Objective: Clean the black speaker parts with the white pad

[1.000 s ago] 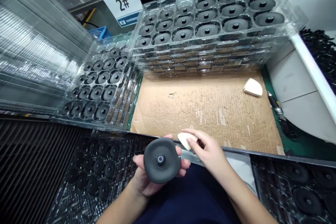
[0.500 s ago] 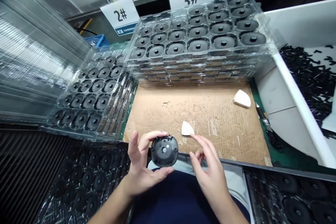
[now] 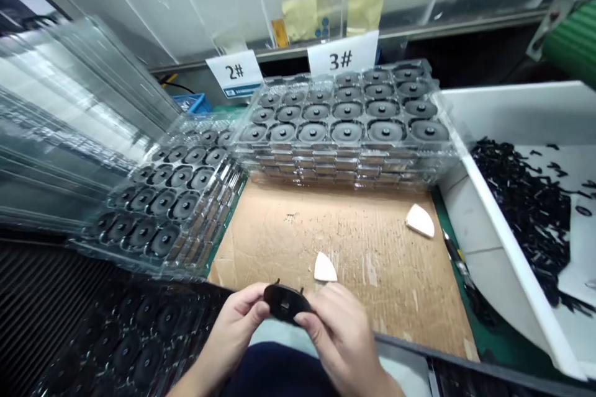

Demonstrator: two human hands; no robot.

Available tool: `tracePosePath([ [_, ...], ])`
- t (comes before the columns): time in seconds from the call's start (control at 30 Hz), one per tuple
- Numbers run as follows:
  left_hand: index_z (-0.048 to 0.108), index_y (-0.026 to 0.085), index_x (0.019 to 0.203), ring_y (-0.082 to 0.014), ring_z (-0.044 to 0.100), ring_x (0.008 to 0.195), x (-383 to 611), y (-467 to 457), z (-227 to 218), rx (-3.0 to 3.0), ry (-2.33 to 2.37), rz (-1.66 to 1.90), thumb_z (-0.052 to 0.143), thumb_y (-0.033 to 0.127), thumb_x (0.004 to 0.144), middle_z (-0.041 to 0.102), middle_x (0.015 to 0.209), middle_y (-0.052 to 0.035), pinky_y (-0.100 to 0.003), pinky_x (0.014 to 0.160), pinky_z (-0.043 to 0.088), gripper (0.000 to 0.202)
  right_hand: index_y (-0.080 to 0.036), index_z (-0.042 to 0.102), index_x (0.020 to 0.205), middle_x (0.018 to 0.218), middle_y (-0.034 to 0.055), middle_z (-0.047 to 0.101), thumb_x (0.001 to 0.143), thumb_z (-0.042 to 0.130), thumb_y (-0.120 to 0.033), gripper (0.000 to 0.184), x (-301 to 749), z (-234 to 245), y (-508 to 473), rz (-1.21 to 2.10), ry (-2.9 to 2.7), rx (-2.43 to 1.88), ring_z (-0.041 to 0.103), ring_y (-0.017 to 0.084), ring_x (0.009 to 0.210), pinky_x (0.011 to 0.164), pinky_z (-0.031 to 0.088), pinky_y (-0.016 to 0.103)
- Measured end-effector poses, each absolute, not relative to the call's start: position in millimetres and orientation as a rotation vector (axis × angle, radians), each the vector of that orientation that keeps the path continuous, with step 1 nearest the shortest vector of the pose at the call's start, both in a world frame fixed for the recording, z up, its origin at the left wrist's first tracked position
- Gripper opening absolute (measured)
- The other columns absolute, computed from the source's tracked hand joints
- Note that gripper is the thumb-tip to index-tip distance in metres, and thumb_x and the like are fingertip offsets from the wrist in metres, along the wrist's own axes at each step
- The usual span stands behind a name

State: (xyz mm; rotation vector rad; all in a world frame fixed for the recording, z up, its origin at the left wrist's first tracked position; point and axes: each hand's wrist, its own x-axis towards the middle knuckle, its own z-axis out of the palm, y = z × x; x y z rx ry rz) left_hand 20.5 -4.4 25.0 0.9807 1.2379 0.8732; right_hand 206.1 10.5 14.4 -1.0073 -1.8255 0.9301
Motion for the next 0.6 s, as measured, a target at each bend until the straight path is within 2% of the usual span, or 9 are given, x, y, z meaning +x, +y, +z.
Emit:
tracePosePath([
  [0.07,0.074,0.019,0.081,-0.0206,0.066,0.075,11,0,31,0.942,1.359,0.929,0.062,0.049,0.076,0.073,0.075,-0.0049,-0.030,0.072,0.051,0.033,-0.024,0.068,0.098,0.069,0.0026,0.064,0.095,0.038,-0.040,0.034,199,13,22,1.112,-1.785,-0.984,0.060,0.016,0.063,0.057,0.046,0.025],
  [0.13,0.075,0.020,0.080,-0.0195,0.065,0.070,-4,5,41,1.005,1.486,0.968,0.064,0.048,0.074,0.073,0.073,-0.0037,-0.030,0.072,0.052,0.030,-0.025,0.068,0.101,0.071,0.0022,0.065,0.094,0.040,-0.043,0.035,194,8,42,1.202,-1.801,-0.975,0.061,0.015,0.063,0.059,0.047,0.025],
  [0.3,0.077,0.024,0.079,-0.0229,0.070,0.074,-48,21,79,1.424,1.773,0.930,0.065,0.042,0.074,0.076,0.078,-0.0047,-0.030,0.071,0.054,0.022,-0.019,0.070,0.082,0.067,0.0018,0.063,0.090,0.048,-0.044,0.034,190,-26,124,1.143,-1.785,-1.043,0.060,0.015,0.065,0.065,0.047,0.028],
  [0.47,0.075,0.029,0.088,-0.0200,0.071,0.080,-64,54,115,1.833,1.791,0.727,0.060,0.031,0.080,0.077,0.086,-0.0016,-0.025,0.073,0.055,0.018,-0.013,0.062,0.087,0.075,-0.0003,0.063,0.092,0.047,-0.047,0.038,190,-70,167,1.143,-1.590,-1.134,0.060,0.011,0.065,0.065,0.050,0.029],
  [0.6,0.075,0.029,0.088,-0.0193,0.071,0.079,-41,108,139,2.045,1.641,0.600,0.061,0.027,0.078,0.077,0.086,-0.0011,-0.026,0.073,0.056,0.017,-0.017,0.068,0.082,0.074,0.0033,0.068,0.089,0.048,-0.051,0.040,191,-78,158,1.191,-1.522,-1.107,0.064,0.015,0.069,0.067,0.052,0.030],
])
